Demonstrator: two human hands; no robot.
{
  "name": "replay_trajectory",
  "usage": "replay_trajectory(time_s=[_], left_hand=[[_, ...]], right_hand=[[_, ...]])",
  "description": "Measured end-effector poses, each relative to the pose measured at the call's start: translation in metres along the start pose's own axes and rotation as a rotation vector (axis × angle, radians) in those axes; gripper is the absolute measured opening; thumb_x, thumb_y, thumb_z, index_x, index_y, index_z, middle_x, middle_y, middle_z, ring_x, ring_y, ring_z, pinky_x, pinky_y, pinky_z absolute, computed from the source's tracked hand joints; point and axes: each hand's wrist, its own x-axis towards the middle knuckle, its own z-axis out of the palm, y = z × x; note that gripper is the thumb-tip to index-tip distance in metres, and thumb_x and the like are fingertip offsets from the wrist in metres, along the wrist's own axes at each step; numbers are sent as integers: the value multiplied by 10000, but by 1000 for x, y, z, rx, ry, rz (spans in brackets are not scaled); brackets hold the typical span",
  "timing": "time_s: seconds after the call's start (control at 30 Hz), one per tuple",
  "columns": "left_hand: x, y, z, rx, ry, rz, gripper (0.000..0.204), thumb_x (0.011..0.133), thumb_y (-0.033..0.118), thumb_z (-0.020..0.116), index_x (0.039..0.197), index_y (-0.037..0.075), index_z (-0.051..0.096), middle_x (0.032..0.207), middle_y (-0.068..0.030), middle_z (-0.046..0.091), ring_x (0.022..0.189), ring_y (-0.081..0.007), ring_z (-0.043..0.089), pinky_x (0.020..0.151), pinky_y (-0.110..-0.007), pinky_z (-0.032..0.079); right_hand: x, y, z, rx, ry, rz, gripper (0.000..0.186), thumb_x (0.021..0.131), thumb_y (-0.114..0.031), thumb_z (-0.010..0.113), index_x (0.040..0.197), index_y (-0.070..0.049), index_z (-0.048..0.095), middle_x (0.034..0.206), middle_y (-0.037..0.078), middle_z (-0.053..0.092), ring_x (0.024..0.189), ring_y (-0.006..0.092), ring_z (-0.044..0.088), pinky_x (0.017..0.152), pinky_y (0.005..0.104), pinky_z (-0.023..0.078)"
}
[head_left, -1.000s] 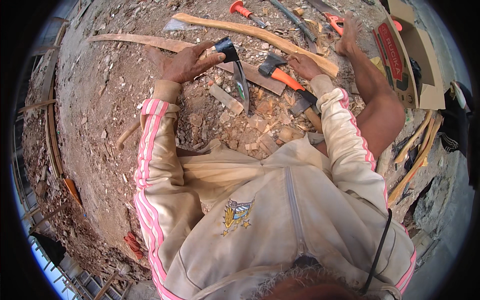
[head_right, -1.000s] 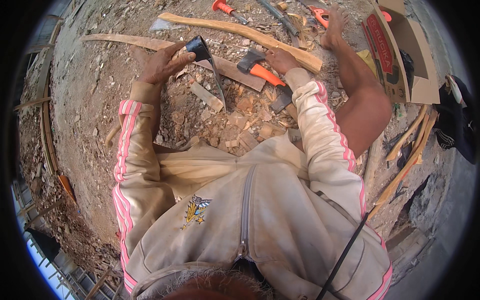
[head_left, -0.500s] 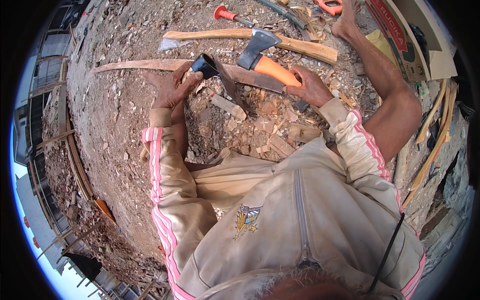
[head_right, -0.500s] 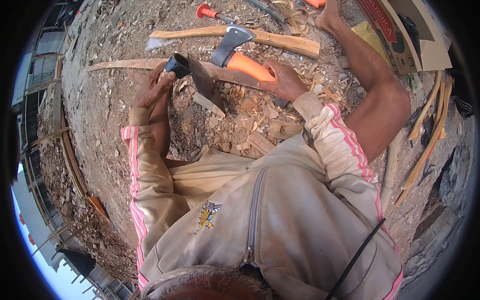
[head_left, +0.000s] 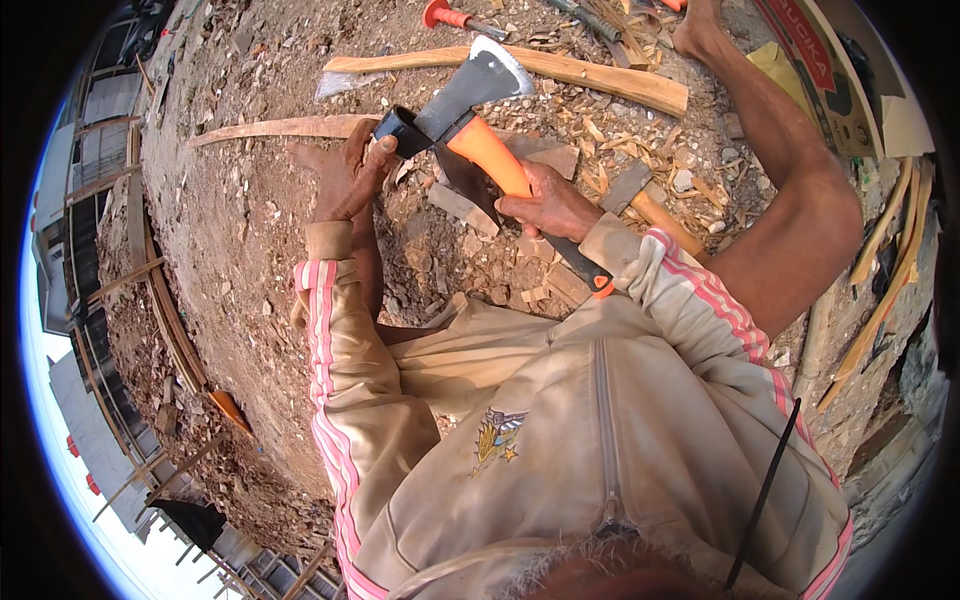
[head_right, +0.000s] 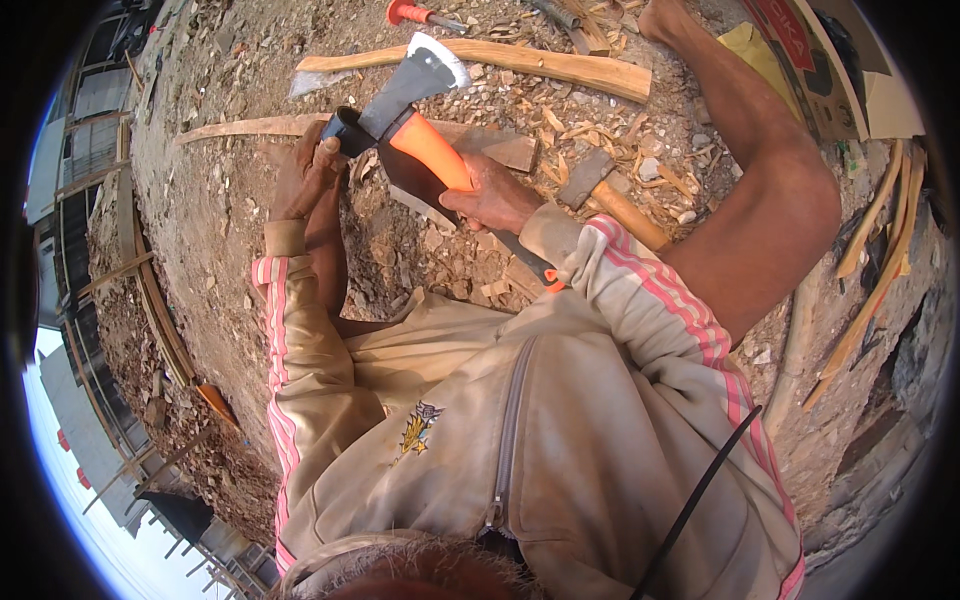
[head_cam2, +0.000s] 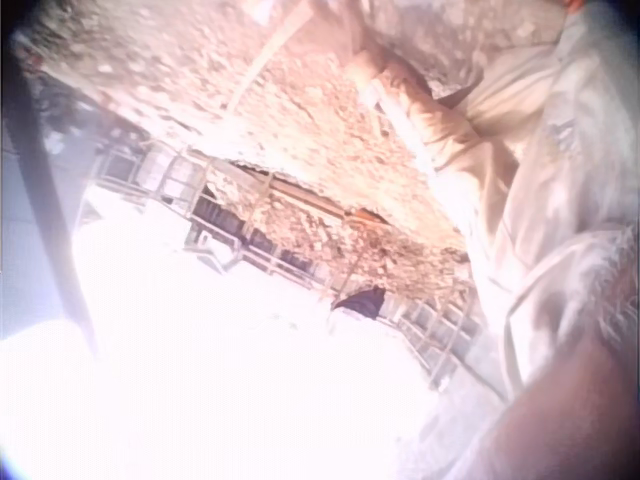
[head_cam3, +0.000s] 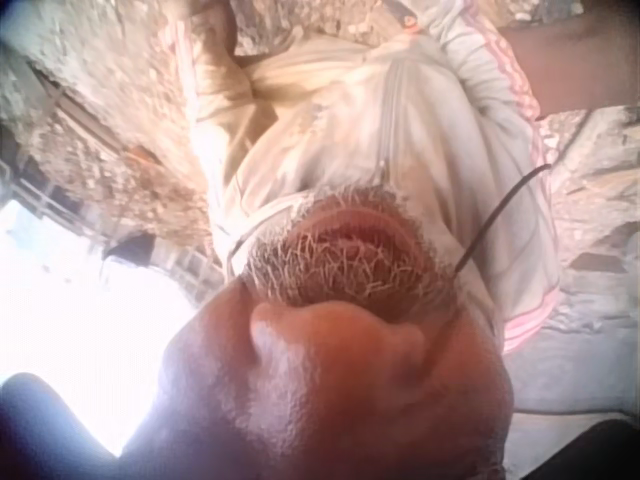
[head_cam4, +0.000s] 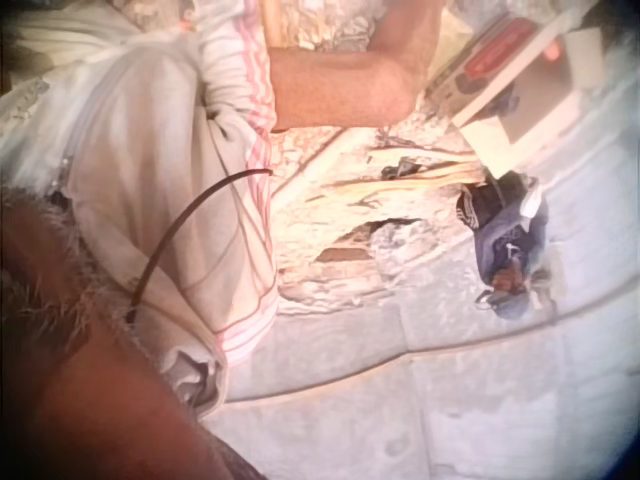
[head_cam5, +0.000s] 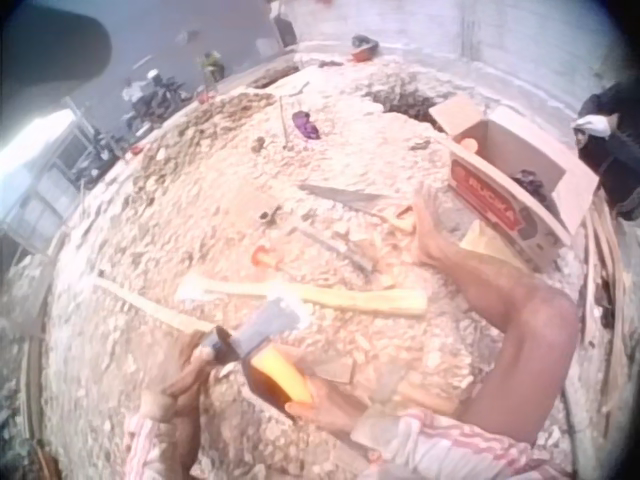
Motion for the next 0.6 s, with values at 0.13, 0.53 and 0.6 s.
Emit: replay_trajectory(time_s=[0.13, 0.53, 0.6], left_hand=[[-3, -5, 2, -14, 29, 64, 689, 981, 671, 475, 1062, 0, 608, 777, -133, 624, 751, -265, 604, 796, -384, 457], [11, 4, -4, 148, 7, 47, 738, 974, 690, 438, 1079, -22, 606, 800, -254, 692, 864, -438, 692, 846, -498, 462], [12, 5, -6, 100, 11, 26, 740, 966, 702, 443, 1051, -17, 600, 809, -260, 688, 842, -446, 681, 831, -507, 457]], right_hand=[[-1, -4, -12, 157, 146, -81, 350, 936, -102, 650, 1252, -27, 521, 724, 0, 530, 513, 91, 529, 476, 276, 468], [9, 3, -6, 224, 67, -1, 372, 909, -66, 663, 1246, -8, 517, 740, -4, 526, 488, 79, 498, 424, 259, 411], [11, -1, -12, 372, 178, -14, 374, 913, -62, 657, 1256, -24, 515, 735, -5, 521, 491, 79, 501, 427, 255, 417]])
